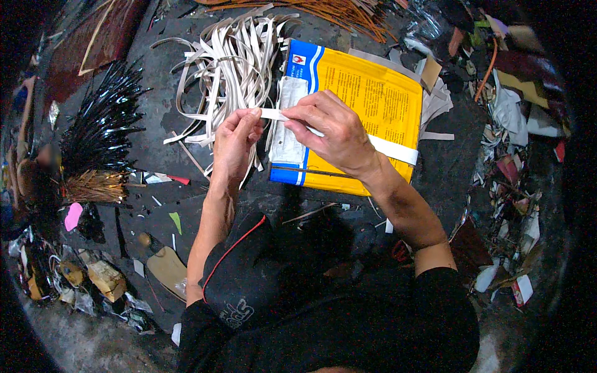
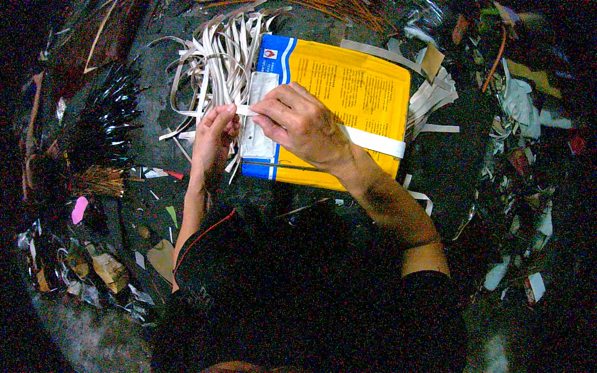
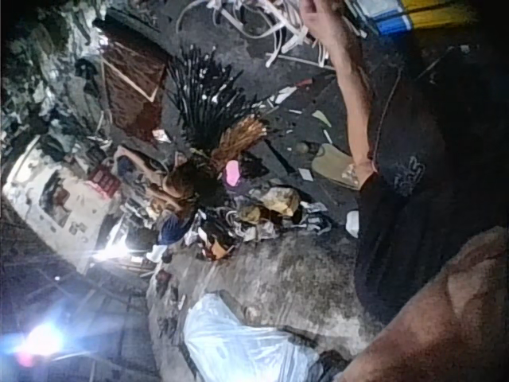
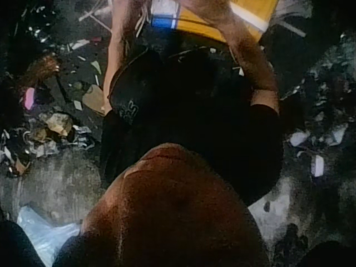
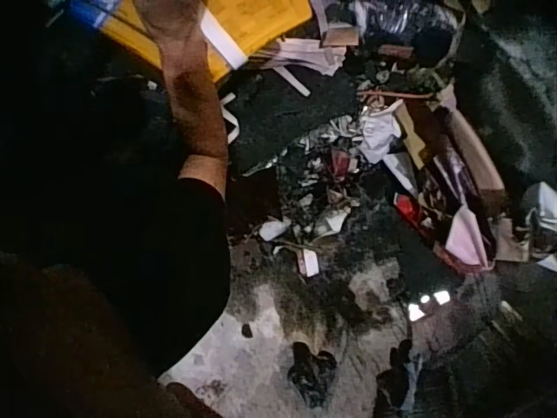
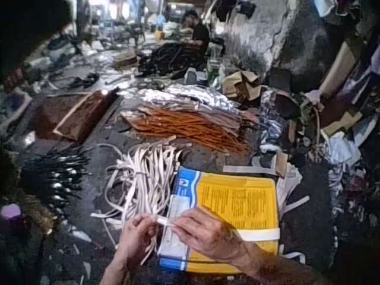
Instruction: The person repeatedly picks up white strips from a pile on a cluttered workbench and separates them by hand. The person handles the strips one at a time, pulling them apart and placing them back on the pile. The task continues throughout the clip with no visible final state or destination for the separated strips.
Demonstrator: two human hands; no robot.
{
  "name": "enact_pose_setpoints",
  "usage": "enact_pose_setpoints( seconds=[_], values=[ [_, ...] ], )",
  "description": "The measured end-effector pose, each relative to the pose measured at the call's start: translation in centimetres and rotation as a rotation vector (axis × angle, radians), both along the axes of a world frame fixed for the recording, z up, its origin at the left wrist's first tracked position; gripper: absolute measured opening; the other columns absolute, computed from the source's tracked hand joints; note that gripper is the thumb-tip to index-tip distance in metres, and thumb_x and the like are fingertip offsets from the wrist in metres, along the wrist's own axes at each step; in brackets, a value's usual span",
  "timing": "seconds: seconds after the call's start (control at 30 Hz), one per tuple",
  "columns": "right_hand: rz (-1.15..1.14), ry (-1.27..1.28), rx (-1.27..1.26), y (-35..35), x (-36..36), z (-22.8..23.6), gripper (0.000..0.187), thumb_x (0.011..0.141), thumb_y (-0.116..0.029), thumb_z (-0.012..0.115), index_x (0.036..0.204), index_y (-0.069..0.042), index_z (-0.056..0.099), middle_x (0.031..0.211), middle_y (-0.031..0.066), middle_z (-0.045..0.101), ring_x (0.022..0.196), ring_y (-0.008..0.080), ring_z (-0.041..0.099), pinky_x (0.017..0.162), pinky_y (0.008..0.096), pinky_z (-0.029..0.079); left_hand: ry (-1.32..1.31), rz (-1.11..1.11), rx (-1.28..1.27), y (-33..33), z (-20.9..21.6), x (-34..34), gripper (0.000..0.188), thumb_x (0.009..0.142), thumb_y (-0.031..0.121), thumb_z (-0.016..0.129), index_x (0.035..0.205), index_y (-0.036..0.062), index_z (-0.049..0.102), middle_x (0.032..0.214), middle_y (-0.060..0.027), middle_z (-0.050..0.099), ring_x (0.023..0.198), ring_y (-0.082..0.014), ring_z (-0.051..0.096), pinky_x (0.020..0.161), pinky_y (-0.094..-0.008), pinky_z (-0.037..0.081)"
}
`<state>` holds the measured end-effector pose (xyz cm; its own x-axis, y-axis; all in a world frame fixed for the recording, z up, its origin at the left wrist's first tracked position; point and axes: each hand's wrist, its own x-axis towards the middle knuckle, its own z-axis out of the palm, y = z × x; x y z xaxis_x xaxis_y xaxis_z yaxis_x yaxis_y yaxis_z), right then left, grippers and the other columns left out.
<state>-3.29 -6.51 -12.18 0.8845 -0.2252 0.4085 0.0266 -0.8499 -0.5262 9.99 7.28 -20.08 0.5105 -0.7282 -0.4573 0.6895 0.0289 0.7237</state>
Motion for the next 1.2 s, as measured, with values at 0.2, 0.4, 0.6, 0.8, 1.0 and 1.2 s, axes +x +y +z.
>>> enact_pose_setpoints(
  seconds=[0.2,0.4,0.6,0.8,1.0,1.2],
  values=[
    [0.011,-0.014,0.006,0.0,0.1,-0.1,0.015,0.077,-0.009,0.072,0.089,-0.004,0.065,0.084,0.0081,0.058,0.08,0.0259,0.059,0.071,0.0354,0.05,0.025,0.04,-0.02,0.6,-2.6,1.0,0.015,0.09,0.016,0.065,0.094,0.002,0.062,0.077,-0.0003,0.059,0.065,-0.0054,0.049,0.057,-0.0175,0.037],
    [0.034,-0.03,-0.026,-0.4,0.1,-0.2,0.022,0.074,-0.003,0.075,0.094,-0.005,0.067,0.083,0.0071,0.062,0.075,0.0227,0.059,0.065,0.0332,0.05,0.033,0.059,0.045,1.2,-4.7,2.2,0.016,0.088,0.018,0.068,0.092,0.0038,0.063,0.077,-0.0006,0.06,0.066,-0.0056,0.051,0.059,-0.0182,0.039],
    [0.033,-0.029,-0.011,-0.3,-0.2,0.0,0.019,0.075,-0.005,0.073,0.093,-0.004,0.066,0.083,0.0074,0.061,0.076,0.0244,0.059,0.067,0.0345,0.05,0.009,0.102,0.089,1.9,-7.1,3.7,0.016,0.089,0.018,0.066,0.093,0.0029,0.063,0.078,-0.0004,0.06,0.067,-0.0064,0.052,0.06,-0.0186,0.04],
    [0.042,-0.024,0.026,-0.7,0.0,-0.1,0.021,0.075,-0.001,0.072,0.095,-0.005,0.067,0.083,0.0077,0.062,0.078,0.024,0.06,0.067,0.0338,0.05,0.41,0.261,-0.251,5.3,-10.9,5.7,0.028,0.093,0.02,0.059,0.106,-0.0046,0.055,0.091,-0.0091,0.061,0.075,-0.0127,0.057,0.066,-0.0214,0.049],
    [0.02,0.017,0.038,-0.5,-0.4,0.6,0.011,0.079,-0.007,0.067,0.09,-0.005,0.065,0.084,0.0086,0.059,0.083,0.0266,0.06,0.074,0.0374,0.049,0.611,0.014,-0.524,2.5,-0.7,-0.1,0.063,0.09,0.048,0.056,0.126,-0.0025,0.048,0.1,-0.0107,0.061,0.089,-0.0169,0.059,0.074,-0.0257,0.048],
    [0.038,0.041,0.117,-0.7,-0.4,2.0,0.011,0.084,-0.009,0.065,0.093,-0.004,0.065,0.087,0.0094,0.061,0.083,0.0267,0.061,0.075,0.0354,0.05,-0.082,-0.125,-0.171,0.0,2.7,-0.4,0.018,0.094,0.023,0.06,0.101,0.0057,0.058,0.085,0.0006,0.06,0.075,-0.008,0.054,0.067,-0.0219,0.042]
  ],
)
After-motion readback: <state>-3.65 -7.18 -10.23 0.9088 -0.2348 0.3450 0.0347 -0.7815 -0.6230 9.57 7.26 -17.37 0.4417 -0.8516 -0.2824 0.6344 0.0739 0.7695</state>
